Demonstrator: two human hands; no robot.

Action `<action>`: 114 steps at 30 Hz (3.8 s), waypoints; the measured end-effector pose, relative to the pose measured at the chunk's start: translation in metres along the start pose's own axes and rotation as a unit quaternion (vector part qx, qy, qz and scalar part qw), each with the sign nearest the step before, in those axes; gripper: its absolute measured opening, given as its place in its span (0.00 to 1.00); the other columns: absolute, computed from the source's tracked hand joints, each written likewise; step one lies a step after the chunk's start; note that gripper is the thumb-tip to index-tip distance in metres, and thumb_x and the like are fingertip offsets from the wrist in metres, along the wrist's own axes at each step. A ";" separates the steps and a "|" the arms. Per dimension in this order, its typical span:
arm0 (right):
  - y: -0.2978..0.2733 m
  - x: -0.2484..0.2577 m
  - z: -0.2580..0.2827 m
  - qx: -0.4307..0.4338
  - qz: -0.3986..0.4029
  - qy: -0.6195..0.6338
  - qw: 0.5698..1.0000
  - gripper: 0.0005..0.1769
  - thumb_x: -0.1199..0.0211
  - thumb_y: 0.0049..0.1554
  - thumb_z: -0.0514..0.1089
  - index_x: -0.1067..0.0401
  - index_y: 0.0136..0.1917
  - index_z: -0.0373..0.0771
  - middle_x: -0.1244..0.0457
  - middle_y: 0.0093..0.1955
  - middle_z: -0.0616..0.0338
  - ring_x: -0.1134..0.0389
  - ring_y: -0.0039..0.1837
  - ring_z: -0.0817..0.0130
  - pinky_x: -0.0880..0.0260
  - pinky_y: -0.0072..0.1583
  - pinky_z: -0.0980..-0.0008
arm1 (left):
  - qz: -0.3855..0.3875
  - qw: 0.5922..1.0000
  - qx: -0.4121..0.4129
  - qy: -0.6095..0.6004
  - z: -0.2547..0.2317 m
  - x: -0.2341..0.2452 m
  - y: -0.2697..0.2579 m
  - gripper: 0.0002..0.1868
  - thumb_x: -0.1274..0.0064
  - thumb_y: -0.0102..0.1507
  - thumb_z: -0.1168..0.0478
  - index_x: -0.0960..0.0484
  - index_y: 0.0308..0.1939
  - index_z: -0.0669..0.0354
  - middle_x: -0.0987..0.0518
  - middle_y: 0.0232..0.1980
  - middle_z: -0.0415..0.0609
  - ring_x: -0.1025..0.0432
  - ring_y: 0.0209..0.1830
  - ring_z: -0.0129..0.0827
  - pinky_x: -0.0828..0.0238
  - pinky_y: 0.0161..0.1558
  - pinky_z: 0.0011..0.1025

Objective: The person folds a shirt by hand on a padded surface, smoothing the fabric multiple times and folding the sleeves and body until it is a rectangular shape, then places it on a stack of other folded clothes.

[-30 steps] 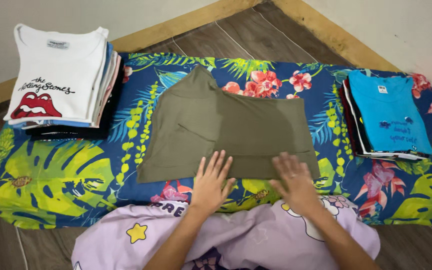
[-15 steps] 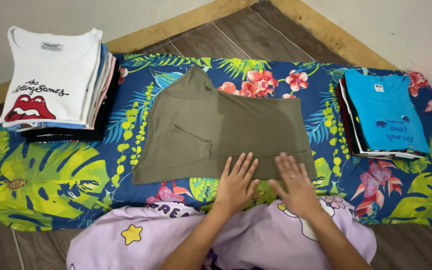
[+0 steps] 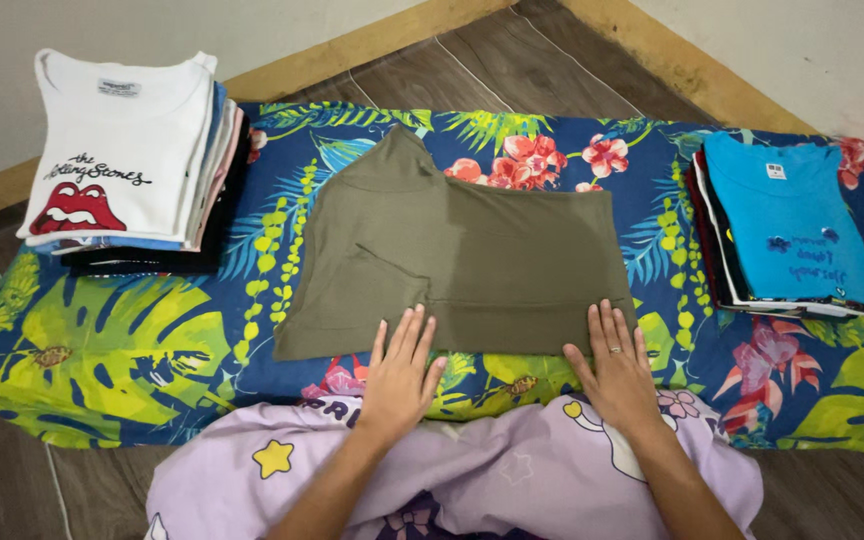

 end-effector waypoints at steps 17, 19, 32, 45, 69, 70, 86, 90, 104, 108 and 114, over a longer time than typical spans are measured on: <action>0.002 0.000 -0.004 -0.032 -0.001 -0.014 0.999 0.45 0.59 0.64 0.69 0.56 0.83 0.41 0.60 0.86 0.54 0.62 0.85 0.59 0.66 0.79 0.48 | -0.067 0.976 0.182 0.097 0.089 0.043 -0.056 0.43 0.60 0.68 0.41 0.44 0.75 0.74 0.49 0.81 0.67 0.56 0.81 0.56 0.60 0.76 0.50; 0.003 0.000 -0.005 -0.030 -0.002 -0.014 0.999 0.45 0.60 0.63 0.69 0.57 0.83 0.40 0.60 0.86 0.53 0.61 0.85 0.59 0.67 0.79 0.46 | -0.074 0.971 0.204 0.099 0.096 0.042 -0.059 0.43 0.60 0.69 0.41 0.46 0.75 0.75 0.48 0.80 0.69 0.54 0.82 0.54 0.59 0.76 0.47; 0.003 -0.007 -0.009 -0.037 0.017 -0.008 0.999 0.46 0.61 0.63 0.69 0.59 0.83 0.41 0.62 0.86 0.54 0.64 0.85 0.60 0.69 0.78 0.45 | -0.065 0.854 0.508 -0.090 0.160 0.086 -0.080 0.16 0.51 0.71 0.48 0.20 0.53 0.54 0.15 0.36 0.57 0.21 0.38 0.49 0.28 0.42 0.45; 0.003 -0.009 -0.010 -0.036 0.014 0.001 0.999 0.46 0.62 0.63 0.70 0.59 0.84 0.40 0.62 0.86 0.54 0.64 0.85 0.58 0.70 0.78 0.43 | -0.086 0.867 0.471 -0.138 0.153 0.093 -0.072 0.12 0.43 0.65 0.53 0.19 0.46 0.54 0.16 0.26 0.46 0.20 0.25 0.36 0.27 0.31 0.35; 0.005 -0.007 -0.010 -0.037 0.016 -0.014 0.999 0.48 0.63 0.62 0.72 0.58 0.83 0.40 0.61 0.86 0.54 0.63 0.85 0.60 0.70 0.79 0.44 | 0.012 0.949 0.311 0.038 0.169 0.094 -0.048 0.21 0.46 0.66 0.52 0.29 0.57 0.60 0.18 0.44 0.58 0.22 0.42 0.56 0.26 0.41 0.48; 0.006 -0.005 -0.007 -0.033 0.010 -0.017 0.999 0.48 0.63 0.62 0.72 0.57 0.83 0.40 0.60 0.86 0.53 0.63 0.85 0.60 0.70 0.79 0.44 | 0.004 0.957 0.278 0.081 0.163 0.094 -0.045 0.21 0.47 0.65 0.54 0.29 0.58 0.61 0.20 0.48 0.59 0.23 0.43 0.56 0.26 0.40 0.47; 0.029 -0.013 0.021 0.073 0.037 -0.050 0.995 0.48 0.55 0.60 0.69 0.60 0.83 0.44 0.63 0.86 0.54 0.64 0.84 0.54 0.70 0.78 0.46 | -0.068 0.991 0.009 0.117 0.052 0.049 -0.025 0.41 0.60 0.64 0.33 0.41 0.75 0.50 0.51 0.79 0.57 0.59 0.78 0.56 0.71 0.67 0.66; 0.054 0.003 -0.018 0.044 -0.023 -0.058 0.997 0.47 0.51 0.61 0.67 0.54 0.82 0.38 0.59 0.84 0.42 0.61 0.83 0.47 0.67 0.78 0.39 | -0.047 0.990 0.114 0.069 0.100 0.067 -0.011 0.43 0.58 0.66 0.38 0.43 0.78 0.59 0.51 0.82 0.62 0.57 0.80 0.57 0.69 0.71 0.62; 0.246 0.000 -0.058 0.051 -0.071 0.019 0.996 0.18 0.37 0.54 0.45 0.24 0.59 0.44 0.32 0.61 0.53 0.36 0.66 0.50 0.41 0.69 0.50 | 0.061 0.997 0.037 -0.032 0.095 -0.044 0.200 0.16 0.53 0.69 0.54 0.19 0.54 0.56 0.23 0.67 0.48 0.31 0.69 0.44 0.34 0.68 0.39; 0.263 -0.015 -0.103 -0.046 -0.034 0.038 0.998 0.09 0.34 0.56 0.48 0.23 0.49 0.46 0.31 0.51 0.60 0.34 0.59 0.56 0.40 0.65 0.53 | 0.007 0.996 -0.088 -0.029 0.072 -0.071 0.229 0.30 0.58 0.71 0.46 0.32 0.71 0.62 0.35 0.76 0.55 0.44 0.77 0.46 0.53 0.74 0.46; 0.275 -0.004 -0.091 -0.037 -0.051 0.004 0.998 0.12 0.33 0.55 0.46 0.25 0.52 0.43 0.31 0.53 0.55 0.34 0.58 0.53 0.42 0.63 0.49 | -0.002 0.998 -0.038 0.053 0.089 -0.087 0.253 0.35 0.62 0.71 0.46 0.40 0.76 0.63 0.40 0.79 0.53 0.49 0.81 0.40 0.61 0.78 0.47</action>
Point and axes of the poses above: each hand's wrist, its own y-axis towards the middle knuckle, its own x-axis out of the back of the hand, z = x × y, the point moved 7 cm from there along y, towards the middle knuckle
